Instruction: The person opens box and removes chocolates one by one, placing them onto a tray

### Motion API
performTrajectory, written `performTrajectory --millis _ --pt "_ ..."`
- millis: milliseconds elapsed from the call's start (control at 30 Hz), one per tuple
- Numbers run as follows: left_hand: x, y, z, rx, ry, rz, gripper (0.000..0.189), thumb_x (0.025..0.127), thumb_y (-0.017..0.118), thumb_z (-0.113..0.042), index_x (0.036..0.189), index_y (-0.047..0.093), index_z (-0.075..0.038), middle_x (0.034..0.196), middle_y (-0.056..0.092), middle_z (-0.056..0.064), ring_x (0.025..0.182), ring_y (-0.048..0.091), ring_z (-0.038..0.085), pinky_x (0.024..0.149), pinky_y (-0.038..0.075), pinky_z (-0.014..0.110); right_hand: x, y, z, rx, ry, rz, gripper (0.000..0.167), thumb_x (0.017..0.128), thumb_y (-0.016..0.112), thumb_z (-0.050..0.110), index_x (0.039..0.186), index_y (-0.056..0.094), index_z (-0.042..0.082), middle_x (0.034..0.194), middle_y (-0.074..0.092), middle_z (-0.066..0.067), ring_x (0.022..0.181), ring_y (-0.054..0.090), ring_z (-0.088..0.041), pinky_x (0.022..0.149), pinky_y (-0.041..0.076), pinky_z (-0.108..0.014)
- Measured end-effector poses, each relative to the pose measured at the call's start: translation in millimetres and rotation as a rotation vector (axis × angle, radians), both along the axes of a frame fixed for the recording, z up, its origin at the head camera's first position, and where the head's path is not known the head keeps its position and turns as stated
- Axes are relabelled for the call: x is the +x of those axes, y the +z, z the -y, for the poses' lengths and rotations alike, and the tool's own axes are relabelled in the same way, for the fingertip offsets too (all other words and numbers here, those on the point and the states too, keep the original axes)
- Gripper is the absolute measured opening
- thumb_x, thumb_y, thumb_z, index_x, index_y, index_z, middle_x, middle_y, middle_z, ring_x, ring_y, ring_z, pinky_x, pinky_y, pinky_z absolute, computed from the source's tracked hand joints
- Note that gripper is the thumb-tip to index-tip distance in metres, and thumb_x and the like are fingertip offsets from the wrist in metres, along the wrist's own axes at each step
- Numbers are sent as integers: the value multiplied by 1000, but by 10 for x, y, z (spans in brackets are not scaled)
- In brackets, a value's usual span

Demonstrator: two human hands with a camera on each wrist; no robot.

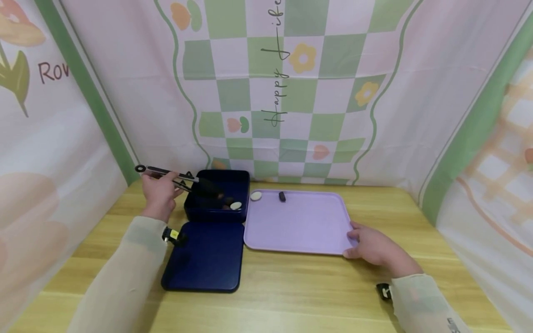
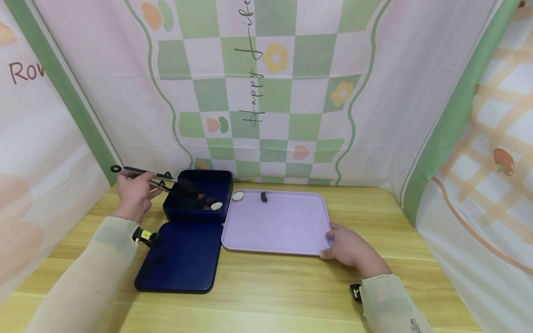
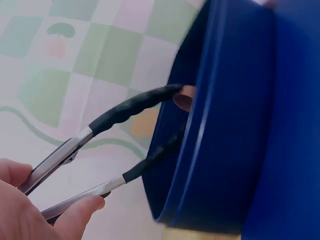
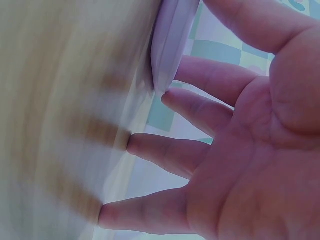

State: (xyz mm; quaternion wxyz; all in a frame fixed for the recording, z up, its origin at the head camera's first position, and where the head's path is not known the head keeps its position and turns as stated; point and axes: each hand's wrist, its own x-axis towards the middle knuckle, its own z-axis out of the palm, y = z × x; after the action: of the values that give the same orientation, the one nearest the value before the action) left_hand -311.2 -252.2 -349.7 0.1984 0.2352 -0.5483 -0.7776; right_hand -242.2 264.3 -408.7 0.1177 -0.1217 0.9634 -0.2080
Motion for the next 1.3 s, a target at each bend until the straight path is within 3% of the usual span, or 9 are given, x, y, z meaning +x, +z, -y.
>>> performTrajectory --millis 167,300,533,667,867,967,1100,1200,1300 --pt "-20 8 -30 141 -11 -3 51 94 67 -5 131 36 -23 132 40 9 103 61 33 85 55 47 13 12 3 -5 -17 21 68 82 82 29 128 58 -14 152 30 -31 134 31 -54 107 26 -64" --pt "-51 11 -113 187 -17 -18 48 95 64 -2 129 36 -21 132 41 10 107 59 37 87 53 49 24 18 -4 -3 -14 19 68 82 82 29 128 58 -15 152 31 -31 134 31 -54 107 27 -63" --pt "-143 22 -568 237 -38 -78 53 92 66 1 133 36 -15 124 55 15 103 66 35 81 55 52 31 31 -39 1 -21 17 67 83 82 28 127 57 -15 151 30 -32 133 31 -55 107 26 -64" --pt "-177 46 -919 217 -77 -106 54 90 71 -3 132 37 -13 123 54 15 98 67 35 78 56 52 34 37 -33 -1 -18 14 67 82 82 28 128 57 -15 151 32 -31 133 32 -55 107 27 -64" --pt "-257 -20 -1434 188 -105 -127 54 85 77 -4 127 42 -10 124 52 14 104 64 34 72 58 50 35 34 -14 -9 -11 7 67 82 82 27 128 57 -15 151 32 -31 133 32 -55 107 27 -63" --pt "-266 -61 -1650 169 -106 -129 54 84 78 -3 125 44 -10 121 53 12 96 63 30 67 57 44 33 26 -4 -12 -7 5 67 82 82 27 128 57 -15 151 32 -31 133 33 -54 107 27 -63" --pt "-262 -121 -1898 117 -82 -146 48 82 78 -2 116 45 -11 111 54 10 72 55 24 57 51 38 23 20 6 -17 -10 11 68 82 82 27 128 57 -15 151 32 -32 133 33 -54 107 27 -63" --pt "-255 -163 -2068 45 -62 -172 48 81 78 0 115 46 -10 110 55 9 79 55 21 66 52 36 20 19 6 -21 -16 18 68 82 83 27 128 57 -15 151 31 -32 133 32 -54 107 27 -63" --pt "-255 -213 -2216 -37 -66 -187 50 81 79 0 120 48 -10 113 57 8 96 56 20 80 51 35 21 23 4 -21 -19 20 67 82 83 26 128 57 -16 151 31 -32 133 32 -54 107 27 -63"
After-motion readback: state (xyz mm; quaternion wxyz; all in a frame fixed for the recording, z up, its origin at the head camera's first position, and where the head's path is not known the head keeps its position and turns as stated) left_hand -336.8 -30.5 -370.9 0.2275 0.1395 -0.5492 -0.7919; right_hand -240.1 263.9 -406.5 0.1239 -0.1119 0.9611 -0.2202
